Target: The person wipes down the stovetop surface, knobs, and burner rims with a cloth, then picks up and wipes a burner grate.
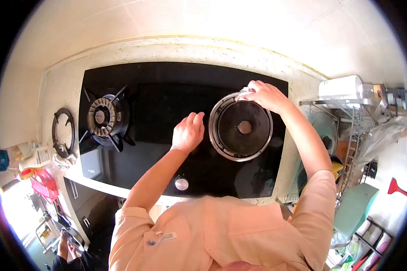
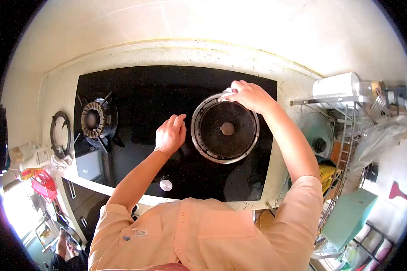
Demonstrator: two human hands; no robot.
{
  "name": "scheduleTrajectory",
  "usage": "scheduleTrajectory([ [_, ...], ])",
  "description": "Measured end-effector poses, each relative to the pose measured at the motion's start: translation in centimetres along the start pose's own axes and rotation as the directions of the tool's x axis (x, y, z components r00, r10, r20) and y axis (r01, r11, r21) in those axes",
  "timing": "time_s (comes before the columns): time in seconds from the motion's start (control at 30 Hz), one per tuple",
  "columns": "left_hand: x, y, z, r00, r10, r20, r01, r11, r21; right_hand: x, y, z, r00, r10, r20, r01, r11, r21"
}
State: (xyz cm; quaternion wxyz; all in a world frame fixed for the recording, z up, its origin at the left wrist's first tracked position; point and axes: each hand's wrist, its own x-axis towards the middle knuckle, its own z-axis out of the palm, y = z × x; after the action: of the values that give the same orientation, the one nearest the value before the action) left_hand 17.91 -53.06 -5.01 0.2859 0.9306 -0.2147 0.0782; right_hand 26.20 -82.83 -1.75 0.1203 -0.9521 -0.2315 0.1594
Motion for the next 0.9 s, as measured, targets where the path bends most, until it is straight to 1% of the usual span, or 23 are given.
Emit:
scheduleTrajectory([
  [0.03,0.0,-0.1,0.2,1.0,-0.002,-0.003,0.002,1.0,-0.001,-1.6,0.1,0.1,0.992,0.126,-0.006,-0.125,0.992,0.017],
  [0.07,0.0,-0.1,0.3,1.0,-0.003,-0.008,0.003,1.0,-0.004,-4.0,0.3,0.4,0.992,-0.018,-0.123,0.008,0.997,-0.083],
  [0.1,0.0,-0.1,0.2,1.0,-0.013,0.013,0.013,1.0,0.002,-6.2,0.8,1.4,0.991,0.025,-0.131,-0.04,0.993,-0.111],
  [0.13,0.1,-0.1,0.2,0.999,0.009,-0.031,-0.009,1.0,0.016,-8.0,0.9,2.4,0.988,0.067,-0.138,-0.086,0.986,-0.14],
  [0.2,0.0,-0.2,0.3,0.999,0.02,-0.039,-0.02,1.0,0.013,-10.5,-1.9,3.5,0.942,0.266,-0.205,-0.291,0.951,-0.103],
  [0.23,0.0,-0.2,0.3,0.999,0.023,-0.047,-0.023,1.0,0.007,-11.2,-2.9,4.6,0.903,0.329,-0.275,-0.368,0.925,-0.1],
  [0.27,-0.1,-0.2,0.3,0.998,0.027,-0.049,-0.027,1.0,0.003,-11.7,-3.6,5.5,0.873,0.355,-0.333,-0.396,0.916,-0.061],
  [0.33,-0.2,-0.5,0.4,0.998,0.036,-0.051,-0.036,0.999,0.001,-13.1,-5.2,6.3,0.841,0.413,-0.35,-0.454,0.89,-0.039],
  [0.47,-0.2,-0.2,0.4,0.997,0.038,-0.061,-0.038,0.999,0.007,-17.5,-9.7,8.9,0.802,0.561,-0.205,-0.571,0.821,0.012],
  [0.53,-0.2,-0.4,0.5,0.997,0.042,-0.06,-0.041,0.999,0.018,-18.0,-13.3,9.9,0.784,0.554,-0.279,-0.544,0.83,0.12],
  [0.6,-0.1,-0.5,0.6,0.999,0.026,-0.048,-0.027,1.0,-0.01,-17.2,-16.5,11.8,0.728,0.63,-0.269,-0.6,0.776,0.195],
  [0.67,-0.2,-0.6,0.7,0.998,0.03,-0.051,-0.032,0.999,-0.032,-15.6,-20.1,13.1,0.714,0.604,-0.353,-0.535,0.797,0.281],
  [0.7,-0.3,-0.6,0.7,0.998,0.022,-0.066,-0.026,0.998,-0.058,-14.1,-21.9,12.8,0.657,0.695,-0.29,-0.603,0.716,0.352],
  [0.73,-0.2,-0.7,0.6,0.998,0.021,-0.054,-0.028,0.992,-0.123,-13.6,-22.1,13.1,0.636,0.705,-0.312,-0.591,0.706,0.391],
  [0.8,-0.3,-1.2,-0.1,0.999,0.019,-0.033,-0.027,0.972,-0.234,-14.4,-20.9,14.4,0.591,0.755,-0.283,-0.489,0.615,0.619],
  [0.83,-0.2,-1.1,-0.8,0.994,-0.085,0.067,0.102,0.944,-0.313,-15.5,-19.3,16.4,0.573,0.819,-0.004,-0.308,0.22,0.926],
  [0.87,-0.5,-0.8,-1.3,0.981,-0.158,0.111,0.191,0.877,-0.441,-15.5,-21.2,10.3,0.605,0.719,0.342,-0.042,-0.4,0.915],
  [0.9,-1.0,-0.2,-1.7,0.96,-0.222,0.169,0.279,0.781,-0.559,-16.0,-21.1,10.4,0.658,0.659,0.365,0.075,-0.54,0.839],
])
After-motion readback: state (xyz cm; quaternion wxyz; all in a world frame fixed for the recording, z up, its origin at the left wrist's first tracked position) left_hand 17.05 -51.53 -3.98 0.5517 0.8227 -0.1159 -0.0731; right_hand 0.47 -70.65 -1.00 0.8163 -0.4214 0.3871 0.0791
